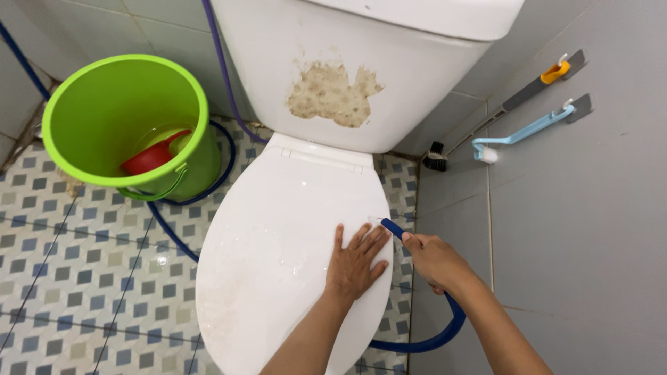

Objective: The person cleans the exterior and lid of a toilet by scrubbing it with a toothbrush and rinsing it with water from a hose.

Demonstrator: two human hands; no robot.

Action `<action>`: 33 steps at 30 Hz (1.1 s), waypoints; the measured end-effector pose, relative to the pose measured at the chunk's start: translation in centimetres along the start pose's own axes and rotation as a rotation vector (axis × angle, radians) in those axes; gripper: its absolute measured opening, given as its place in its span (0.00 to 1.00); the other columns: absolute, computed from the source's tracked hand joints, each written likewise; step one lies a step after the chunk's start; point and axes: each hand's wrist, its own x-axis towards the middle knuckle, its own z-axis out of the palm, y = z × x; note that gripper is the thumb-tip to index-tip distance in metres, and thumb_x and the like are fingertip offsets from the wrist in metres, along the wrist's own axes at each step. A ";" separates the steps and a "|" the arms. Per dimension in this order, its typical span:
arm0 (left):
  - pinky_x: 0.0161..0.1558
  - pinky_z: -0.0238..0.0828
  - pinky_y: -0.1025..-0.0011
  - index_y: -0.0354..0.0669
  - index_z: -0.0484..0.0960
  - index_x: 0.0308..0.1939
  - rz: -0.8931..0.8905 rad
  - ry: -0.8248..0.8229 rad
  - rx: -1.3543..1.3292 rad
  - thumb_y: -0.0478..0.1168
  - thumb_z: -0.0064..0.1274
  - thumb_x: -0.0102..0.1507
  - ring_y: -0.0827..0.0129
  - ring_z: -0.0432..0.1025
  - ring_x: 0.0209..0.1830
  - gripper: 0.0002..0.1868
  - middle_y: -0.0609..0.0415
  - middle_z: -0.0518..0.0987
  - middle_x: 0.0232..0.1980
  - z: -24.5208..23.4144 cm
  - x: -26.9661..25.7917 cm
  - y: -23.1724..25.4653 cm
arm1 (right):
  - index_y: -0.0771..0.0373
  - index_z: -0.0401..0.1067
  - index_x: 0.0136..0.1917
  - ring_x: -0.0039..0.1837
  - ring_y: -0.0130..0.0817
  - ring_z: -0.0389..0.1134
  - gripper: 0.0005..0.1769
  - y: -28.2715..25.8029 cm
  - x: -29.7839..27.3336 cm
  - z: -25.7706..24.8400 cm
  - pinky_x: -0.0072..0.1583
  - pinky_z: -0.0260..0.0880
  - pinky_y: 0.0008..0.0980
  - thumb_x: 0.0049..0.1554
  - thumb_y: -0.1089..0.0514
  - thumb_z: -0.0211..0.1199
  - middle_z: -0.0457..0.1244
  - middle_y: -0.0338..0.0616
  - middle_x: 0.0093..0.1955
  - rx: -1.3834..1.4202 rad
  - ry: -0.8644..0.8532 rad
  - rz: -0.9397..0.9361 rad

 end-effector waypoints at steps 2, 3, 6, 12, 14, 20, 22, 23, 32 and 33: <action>0.78 0.23 0.45 0.67 0.41 0.80 -0.016 -0.017 -0.011 0.65 0.22 0.70 0.75 0.33 0.83 0.35 0.72 0.42 0.83 -0.7 1.5 -0.6 | 0.61 0.75 0.64 0.20 0.29 0.51 0.32 -0.5 0.7 -0.3 0.26 0.53 0.30 0.68 0.38 0.42 0.49 0.34 0.20 -0.020 -0.009 0.002; 0.78 0.22 0.46 0.67 0.42 0.80 -0.020 -0.038 -0.017 0.66 0.23 0.69 0.75 0.33 0.83 0.36 0.72 0.42 0.83 -1.1 2.1 -0.8 | 0.61 0.76 0.64 0.20 0.30 0.51 0.32 -0.7 1.0 -0.5 0.26 0.54 0.31 0.68 0.38 0.42 0.50 0.34 0.20 -0.039 -0.018 0.003; 0.78 0.22 0.48 0.66 0.41 0.80 0.006 -0.052 -0.042 0.68 0.24 0.67 0.74 0.32 0.82 0.39 0.72 0.42 0.83 -1.7 3.3 -1.6 | 0.57 0.73 0.66 0.20 0.31 0.51 0.31 -1.3 1.9 -1.1 0.27 0.54 0.32 0.67 0.37 0.42 0.50 0.36 0.21 0.018 0.020 0.002; 0.78 0.24 0.50 0.62 0.42 0.81 0.041 -0.066 -0.041 0.68 0.26 0.69 0.72 0.31 0.83 0.39 0.69 0.43 0.83 -2.3 5.2 -2.8 | 0.54 0.71 0.70 0.21 0.32 0.54 0.32 -2.8 3.1 -1.7 0.27 0.57 0.33 0.66 0.35 0.41 0.53 0.37 0.22 -0.050 0.028 0.031; 0.78 0.25 0.50 0.61 0.42 0.81 0.046 -0.042 -0.056 0.68 0.26 0.69 0.71 0.32 0.83 0.39 0.68 0.44 0.83 -2.1 5.8 -3.0 | 0.53 0.71 0.70 0.21 0.32 0.54 0.32 -3.3 3.6 -1.8 0.28 0.58 0.34 0.66 0.35 0.41 0.54 0.37 0.22 -0.036 0.036 0.032; 0.78 0.27 0.52 0.61 0.44 0.80 0.066 0.077 -0.101 0.67 0.28 0.67 0.72 0.34 0.82 0.40 0.69 0.44 0.83 -1.5 7.6 -4.0 | 0.50 0.71 0.70 0.22 0.33 0.56 0.31 -4.7 4.9 -2.2 0.29 0.60 0.34 0.66 0.34 0.42 0.55 0.38 0.22 0.004 0.121 0.048; 0.78 0.26 0.52 0.60 0.45 0.81 0.071 0.083 -0.101 0.67 0.28 0.68 0.72 0.34 0.83 0.40 0.67 0.43 0.83 -1.6 7.9 -4.3 | 0.49 0.70 0.71 0.22 0.32 0.58 0.31 -5.1 5.4 -1.9 0.29 0.63 0.33 0.66 0.34 0.42 0.56 0.38 0.22 -0.041 0.106 0.053; 0.78 0.26 0.52 0.60 0.45 0.80 0.077 0.049 -0.091 0.68 0.28 0.67 0.72 0.33 0.83 0.40 0.68 0.42 0.83 -1.8 8.2 -4.5 | 0.49 0.71 0.70 0.22 0.31 0.57 0.31 -5.2 5.7 -1.9 0.29 0.62 0.33 0.66 0.34 0.42 0.55 0.37 0.22 -0.013 0.118 0.058; 0.78 0.23 0.53 0.62 0.46 0.80 0.086 -0.015 -0.050 0.71 0.29 0.66 0.73 0.30 0.83 0.42 0.70 0.40 0.84 -2.9 10.2 -6.0 | 0.53 0.70 0.72 0.20 0.31 0.52 0.32 -6.9 8.1 -3.4 0.27 0.53 0.33 0.65 0.34 0.45 0.49 0.36 0.18 0.050 0.163 0.077; 0.78 0.23 0.53 0.63 0.46 0.80 0.082 -0.011 -0.059 0.72 0.29 0.65 0.73 0.30 0.83 0.42 0.70 0.40 0.84 -2.9 10.3 -6.1 | 0.54 0.71 0.71 0.20 0.30 0.51 0.32 -6.9 8.2 -3.4 0.27 0.52 0.33 0.65 0.34 0.45 0.49 0.35 0.18 0.073 0.153 0.064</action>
